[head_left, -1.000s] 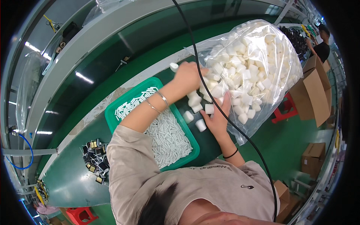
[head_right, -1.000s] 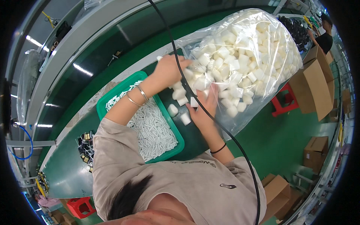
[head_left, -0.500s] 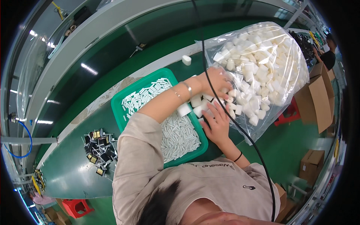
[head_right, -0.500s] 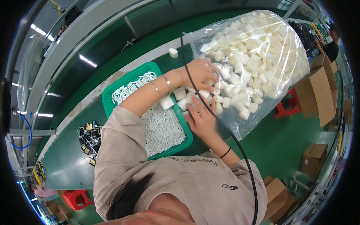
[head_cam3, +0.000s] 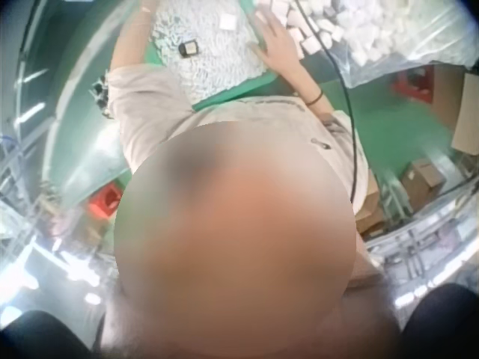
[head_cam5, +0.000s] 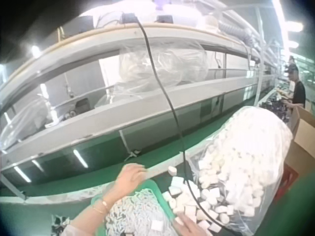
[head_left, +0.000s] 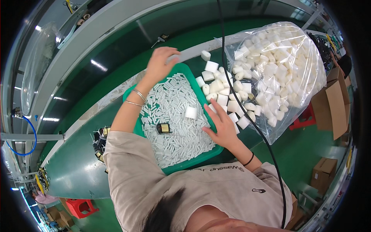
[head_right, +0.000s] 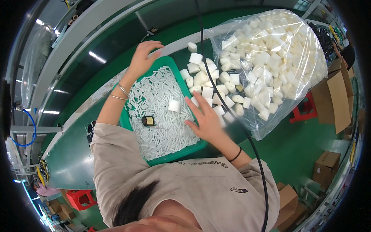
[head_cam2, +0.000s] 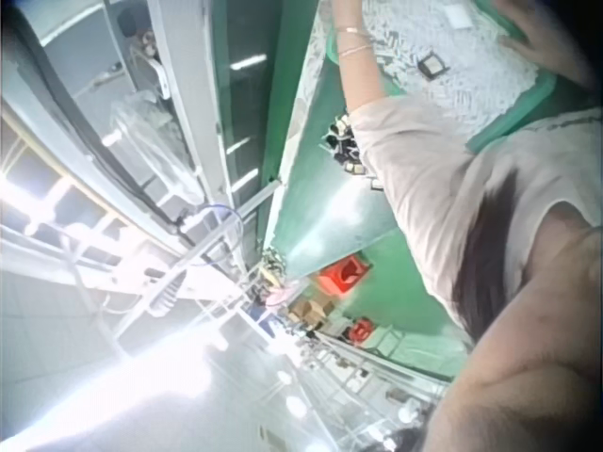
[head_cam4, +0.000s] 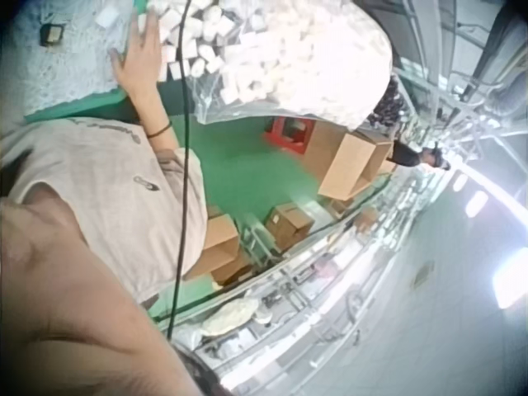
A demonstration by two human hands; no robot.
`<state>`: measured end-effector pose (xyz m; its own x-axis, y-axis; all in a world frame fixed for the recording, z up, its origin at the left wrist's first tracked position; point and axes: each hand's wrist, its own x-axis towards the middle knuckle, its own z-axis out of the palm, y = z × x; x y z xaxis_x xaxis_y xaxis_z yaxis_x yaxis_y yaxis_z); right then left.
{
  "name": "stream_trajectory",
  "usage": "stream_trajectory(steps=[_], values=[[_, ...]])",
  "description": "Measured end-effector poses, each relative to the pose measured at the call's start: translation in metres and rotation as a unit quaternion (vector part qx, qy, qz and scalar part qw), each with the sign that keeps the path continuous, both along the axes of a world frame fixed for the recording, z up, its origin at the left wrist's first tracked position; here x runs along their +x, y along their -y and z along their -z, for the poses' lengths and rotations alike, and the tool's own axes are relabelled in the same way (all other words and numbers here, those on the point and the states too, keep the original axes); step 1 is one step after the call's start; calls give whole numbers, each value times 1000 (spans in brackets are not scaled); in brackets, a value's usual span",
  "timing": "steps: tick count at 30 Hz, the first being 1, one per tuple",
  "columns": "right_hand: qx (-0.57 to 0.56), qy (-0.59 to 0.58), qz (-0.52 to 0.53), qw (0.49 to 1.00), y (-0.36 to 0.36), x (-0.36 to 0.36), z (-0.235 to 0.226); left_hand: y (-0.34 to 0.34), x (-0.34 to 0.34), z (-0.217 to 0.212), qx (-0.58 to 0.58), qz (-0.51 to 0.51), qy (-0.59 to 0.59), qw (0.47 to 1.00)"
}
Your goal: The person picks up a circuit board and a white tube, slides the tube onto the board's metal rod, and then pushes a white foam block over the tube. After repeating this process, they move a large plastic bag and a green tray to reach more circuit boards and continue the assembly.
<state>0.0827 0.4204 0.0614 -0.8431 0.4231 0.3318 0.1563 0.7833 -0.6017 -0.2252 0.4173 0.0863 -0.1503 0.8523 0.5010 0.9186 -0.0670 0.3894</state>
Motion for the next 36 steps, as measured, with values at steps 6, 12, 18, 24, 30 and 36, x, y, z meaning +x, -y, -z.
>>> stream_trajectory(steps=[6,12,18,24,30,36], values=[[44,-16,8,999,4,-4,0,-60,-67,19,-145,-226,-78,960],[35,-101,18,994,-31,-32,-28,-93,-84,49,-224,-309,-78,921],[229,-20,62,971,-101,-149,-16,-39,-84,30,-171,-222,110,954],[111,201,-43,972,-176,-167,22,55,-29,-29,-74,-159,553,814],[238,-65,-81,966,-59,-122,-26,144,-3,-33,9,-106,661,743],[130,17,-189,973,-18,-110,-28,165,43,1,55,-124,695,706]])
